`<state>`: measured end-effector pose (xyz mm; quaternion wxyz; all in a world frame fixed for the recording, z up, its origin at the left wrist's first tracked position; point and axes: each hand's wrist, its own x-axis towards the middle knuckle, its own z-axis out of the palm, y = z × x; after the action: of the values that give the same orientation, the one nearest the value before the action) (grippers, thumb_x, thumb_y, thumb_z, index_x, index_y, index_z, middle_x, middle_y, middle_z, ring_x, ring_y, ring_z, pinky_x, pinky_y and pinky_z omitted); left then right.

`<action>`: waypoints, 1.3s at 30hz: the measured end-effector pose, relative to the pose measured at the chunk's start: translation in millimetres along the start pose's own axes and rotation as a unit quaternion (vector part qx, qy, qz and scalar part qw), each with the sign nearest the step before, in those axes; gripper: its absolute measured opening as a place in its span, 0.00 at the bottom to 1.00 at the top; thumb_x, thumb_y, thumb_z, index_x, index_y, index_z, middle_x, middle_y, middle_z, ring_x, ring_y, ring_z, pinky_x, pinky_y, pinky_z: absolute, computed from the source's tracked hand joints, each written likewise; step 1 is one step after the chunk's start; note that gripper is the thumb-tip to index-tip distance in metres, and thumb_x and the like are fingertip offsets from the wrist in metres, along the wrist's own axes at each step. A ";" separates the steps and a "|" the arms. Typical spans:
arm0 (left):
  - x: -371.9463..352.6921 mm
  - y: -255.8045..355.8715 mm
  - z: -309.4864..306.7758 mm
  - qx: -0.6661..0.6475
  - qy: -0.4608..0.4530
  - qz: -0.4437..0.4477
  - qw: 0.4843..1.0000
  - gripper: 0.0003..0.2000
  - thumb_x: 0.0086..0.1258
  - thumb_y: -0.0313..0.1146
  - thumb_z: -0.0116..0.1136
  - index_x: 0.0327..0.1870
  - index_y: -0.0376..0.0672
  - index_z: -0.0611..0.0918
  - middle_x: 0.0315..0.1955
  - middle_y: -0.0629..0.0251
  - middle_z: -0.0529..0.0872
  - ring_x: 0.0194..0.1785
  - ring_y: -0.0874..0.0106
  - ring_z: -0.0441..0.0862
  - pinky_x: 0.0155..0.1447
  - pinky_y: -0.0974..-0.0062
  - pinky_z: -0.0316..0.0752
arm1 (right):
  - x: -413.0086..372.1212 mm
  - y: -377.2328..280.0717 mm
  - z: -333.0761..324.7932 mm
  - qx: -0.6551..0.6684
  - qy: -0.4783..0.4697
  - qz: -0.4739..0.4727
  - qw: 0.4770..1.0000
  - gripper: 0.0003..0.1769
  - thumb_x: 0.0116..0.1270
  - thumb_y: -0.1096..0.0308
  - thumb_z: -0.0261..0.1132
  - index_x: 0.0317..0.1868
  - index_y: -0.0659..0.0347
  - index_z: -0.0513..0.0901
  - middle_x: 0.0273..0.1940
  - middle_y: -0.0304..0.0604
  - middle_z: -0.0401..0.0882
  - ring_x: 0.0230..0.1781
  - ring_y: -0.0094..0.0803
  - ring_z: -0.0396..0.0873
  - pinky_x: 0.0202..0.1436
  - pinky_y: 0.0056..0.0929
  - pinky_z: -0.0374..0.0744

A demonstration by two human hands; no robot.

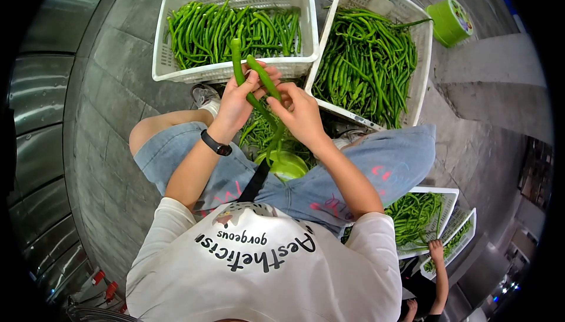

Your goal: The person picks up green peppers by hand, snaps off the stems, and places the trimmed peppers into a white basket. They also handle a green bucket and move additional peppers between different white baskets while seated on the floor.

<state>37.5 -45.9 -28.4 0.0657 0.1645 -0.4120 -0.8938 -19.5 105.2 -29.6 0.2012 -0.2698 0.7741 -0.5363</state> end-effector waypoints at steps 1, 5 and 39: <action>-0.2 -2.9 -0.1 0.030 -0.006 0.009 1.000 0.14 0.74 0.34 0.49 0.56 0.39 0.71 0.50 0.56 0.79 0.57 0.62 0.77 0.60 0.64 0.74 | -0.1 3.2 -0.7 -0.034 0.011 -0.027 0.999 0.12 0.59 0.66 0.67 0.40 0.63 0.78 0.30 0.43 0.80 0.29 0.31 0.80 0.31 0.28 0.76; -4.4 -6.6 5.9 0.115 -0.005 0.037 0.993 0.13 0.73 0.32 0.50 0.54 0.36 0.73 0.48 0.57 0.81 0.53 0.65 0.79 0.58 0.67 0.75 | -2.0 10.7 0.2 -0.122 0.046 -0.094 0.987 0.10 0.56 0.69 0.66 0.36 0.64 0.79 0.28 0.46 0.80 0.26 0.37 0.80 0.31 0.33 0.77; -6.9 -18.8 7.0 0.112 0.029 0.035 0.993 0.09 0.75 0.31 0.46 0.47 0.37 0.75 0.43 0.57 0.82 0.50 0.66 0.81 0.53 0.69 0.77 | 1.2 21.4 7.1 -0.028 0.075 -0.058 0.995 0.07 0.53 0.74 0.64 0.32 0.68 0.81 0.20 0.44 0.78 0.19 0.26 0.78 0.26 0.24 0.75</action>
<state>41.8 -26.9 -36.7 0.0896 0.1818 -0.5132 -0.8340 -20.5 105.3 -52.2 0.1034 -0.2786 0.7850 -0.5435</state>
